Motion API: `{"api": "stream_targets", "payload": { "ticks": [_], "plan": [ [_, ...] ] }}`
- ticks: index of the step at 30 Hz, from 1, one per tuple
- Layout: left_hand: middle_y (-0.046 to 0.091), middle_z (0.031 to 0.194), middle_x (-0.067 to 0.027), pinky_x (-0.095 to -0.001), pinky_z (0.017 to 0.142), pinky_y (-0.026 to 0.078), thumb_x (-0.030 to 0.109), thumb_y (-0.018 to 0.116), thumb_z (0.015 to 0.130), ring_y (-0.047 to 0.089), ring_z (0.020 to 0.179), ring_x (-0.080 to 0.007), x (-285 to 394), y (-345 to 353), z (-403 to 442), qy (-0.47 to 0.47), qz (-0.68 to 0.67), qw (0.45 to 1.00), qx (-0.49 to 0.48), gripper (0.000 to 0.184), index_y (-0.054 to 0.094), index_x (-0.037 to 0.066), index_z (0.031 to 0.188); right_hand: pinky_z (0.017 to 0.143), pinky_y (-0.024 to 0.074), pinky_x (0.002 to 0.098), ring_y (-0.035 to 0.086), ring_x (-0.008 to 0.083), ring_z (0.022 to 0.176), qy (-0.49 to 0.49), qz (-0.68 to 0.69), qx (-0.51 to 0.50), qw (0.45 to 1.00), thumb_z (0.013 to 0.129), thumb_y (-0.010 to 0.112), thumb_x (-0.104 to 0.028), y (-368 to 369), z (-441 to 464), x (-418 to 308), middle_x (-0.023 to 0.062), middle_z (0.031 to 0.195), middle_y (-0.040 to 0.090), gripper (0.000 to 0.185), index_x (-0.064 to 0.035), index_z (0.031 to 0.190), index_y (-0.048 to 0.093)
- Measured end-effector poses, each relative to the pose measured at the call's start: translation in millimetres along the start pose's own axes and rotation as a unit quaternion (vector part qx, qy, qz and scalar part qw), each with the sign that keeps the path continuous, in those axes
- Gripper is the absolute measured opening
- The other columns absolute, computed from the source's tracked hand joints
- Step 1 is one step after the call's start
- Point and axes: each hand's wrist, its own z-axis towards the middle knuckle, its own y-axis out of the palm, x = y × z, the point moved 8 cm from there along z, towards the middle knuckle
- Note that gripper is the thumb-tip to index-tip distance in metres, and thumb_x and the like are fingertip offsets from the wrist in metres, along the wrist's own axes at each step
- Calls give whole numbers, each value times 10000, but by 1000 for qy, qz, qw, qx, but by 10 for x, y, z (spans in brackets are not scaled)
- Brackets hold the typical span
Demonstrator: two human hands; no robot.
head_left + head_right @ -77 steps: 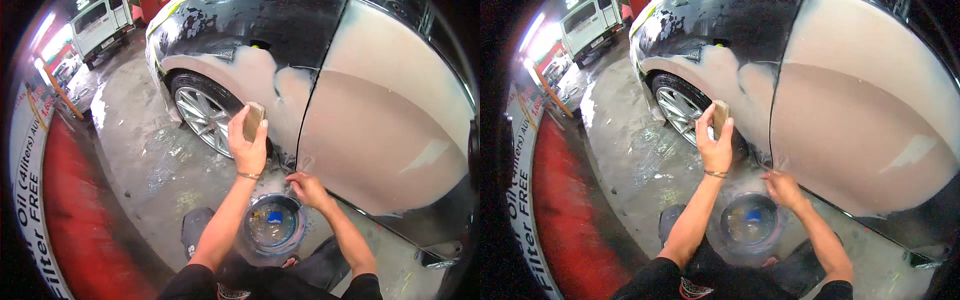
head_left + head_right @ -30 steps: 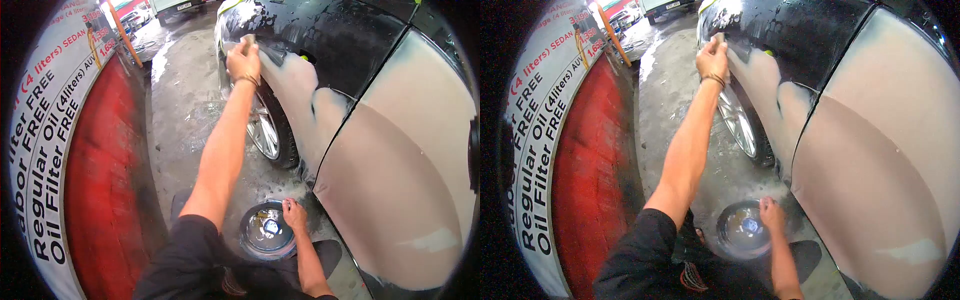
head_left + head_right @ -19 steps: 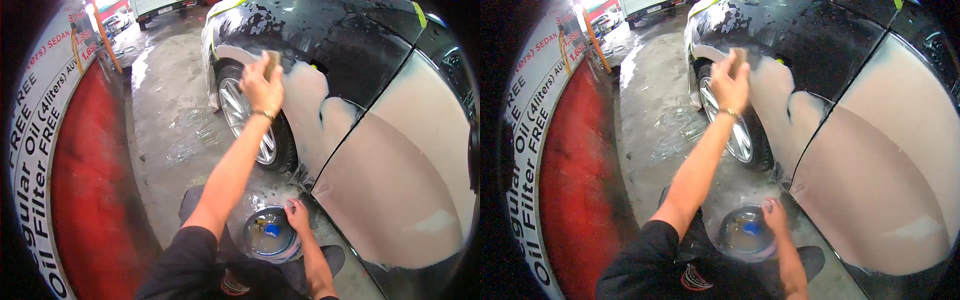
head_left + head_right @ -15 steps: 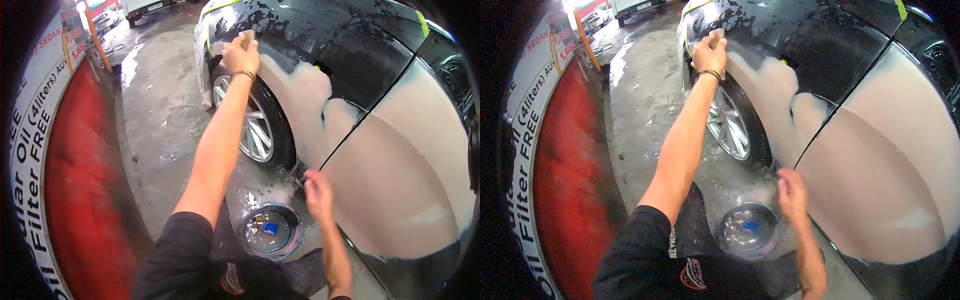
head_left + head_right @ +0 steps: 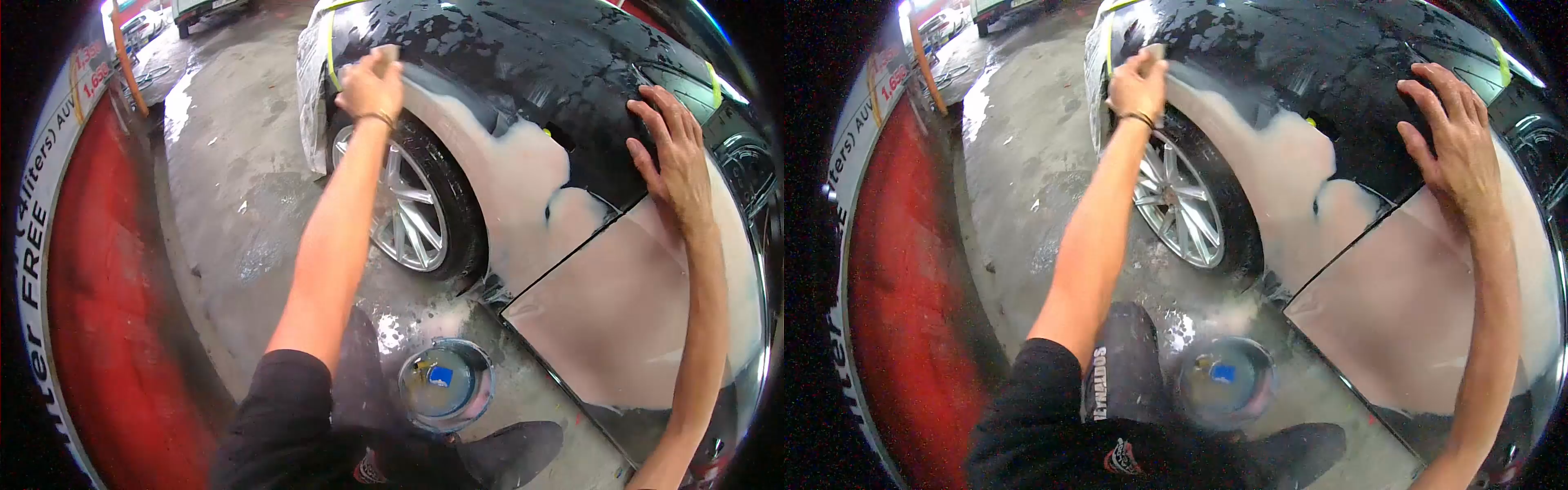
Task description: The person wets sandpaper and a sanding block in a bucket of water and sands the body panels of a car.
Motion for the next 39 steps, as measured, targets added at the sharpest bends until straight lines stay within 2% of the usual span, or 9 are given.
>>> {"api": "stream_targets", "payload": {
  "ticks": [4, 9, 16, 19, 23, 26, 30, 33, 39],
  "plan": [
    [774, 1209, -152, -541, 1044, 523, 396, 880, 890, 729, 1160, -367, 354, -117, -406, 8, -5, 1000, 18, 493, 810, 146, 1309, 1299, 354, 487, 469, 339, 1559, 4, 0, -2, 1000, 1034, 695, -261, 23, -5, -1, 84, 1636, 539, 456, -165, 1474, 625],
    [721, 1147, -114, -537, 1033, 450, 310, 844, 910, 662, 1134, -344, 990, -359, -1452, 264, -75, 961, 11, 507, 761, 164, 1389, 1300, 351, 499, 460, 345, 1568, 3, -19, -17, 1000, 1035, 687, -251, 13, 32, -52, 80, 1650, 536, 465, -159, 1485, 620],
    [731, 1230, -151, -595, 1025, 475, 392, 815, 939, 709, 1205, -343, -245, -31, 231, -13, 4, 1000, 21, 419, 800, 187, 1305, 1307, 344, 486, 467, 344, 1561, 10, -44, -34, 998, 1029, 680, -223, 7, 40, -67, 85, 1651, 538, 467, -165, 1488, 618],
    [724, 1195, -144, -581, 1021, 466, 365, 822, 927, 688, 1199, -340, 57, -62, -149, 14, -24, 1000, 11, 452, 784, 167, 1331, 1306, 346, 486, 464, 340, 1563, -2, -37, -31, 999, 1031, 674, -214, 22, 31, -20, 88, 1648, 541, 465, -164, 1490, 617],
    [730, 1169, -133, -528, 1013, 451, 315, 827, 916, 670, 1124, -337, 957, -330, -1356, 242, -92, 966, 5, 493, 766, 154, 1378, 1304, 344, 487, 463, 340, 1566, 6, -38, -37, 999, 1031, 676, -211, 29, 31, -52, 91, 1651, 540, 474, -160, 1498, 615],
    [736, 1165, -119, -506, 1053, 422, 321, 831, 914, 660, 1150, -319, 685, -301, -1003, 249, -27, 968, 5, 471, 782, 175, 1358, 1305, 340, 492, 461, 342, 1568, 9, -42, -41, 998, 1029, 677, -208, 41, 39, -49, 95, 1657, 534, 483, -158, 1505, 611],
    [821, 1209, -178, -481, 1055, 563, 407, 838, 933, 780, 1144, -334, -568, -35, 237, -43, -5, 999, 21, 470, 819, 137, 1317, 1307, 339, 498, 463, 345, 1568, -2, -49, -44, 998, 1026, 677, -205, 58, 31, -15, 98, 1663, 529, 493, -158, 1512, 607],
    [814, 1213, -200, -508, 1046, 560, 389, 842, 920, 777, 1141, -360, -647, 35, 294, -53, -15, 997, 49, 467, 827, 120, 1303, 1300, 348, 495, 469, 346, 1563, -2, -51, -45, 998, 1023, 684, -209, 52, 32, -25, 96, 1661, 531, 492, -155, 1506, 612],
    [726, 1195, -99, -530, 1088, 386, 249, 854, 874, 646, 1174, -288, 1001, -356, -1426, 288, -83, 954, -24, 583, 718, 147, 1432, 1288, 353, 491, 474, 341, 1560, -8, -41, -42, 998, 1018, 688, -206, 75, 47, -8, 97, 1655, 540, 496, -152, 1505, 609]
  ]
}}
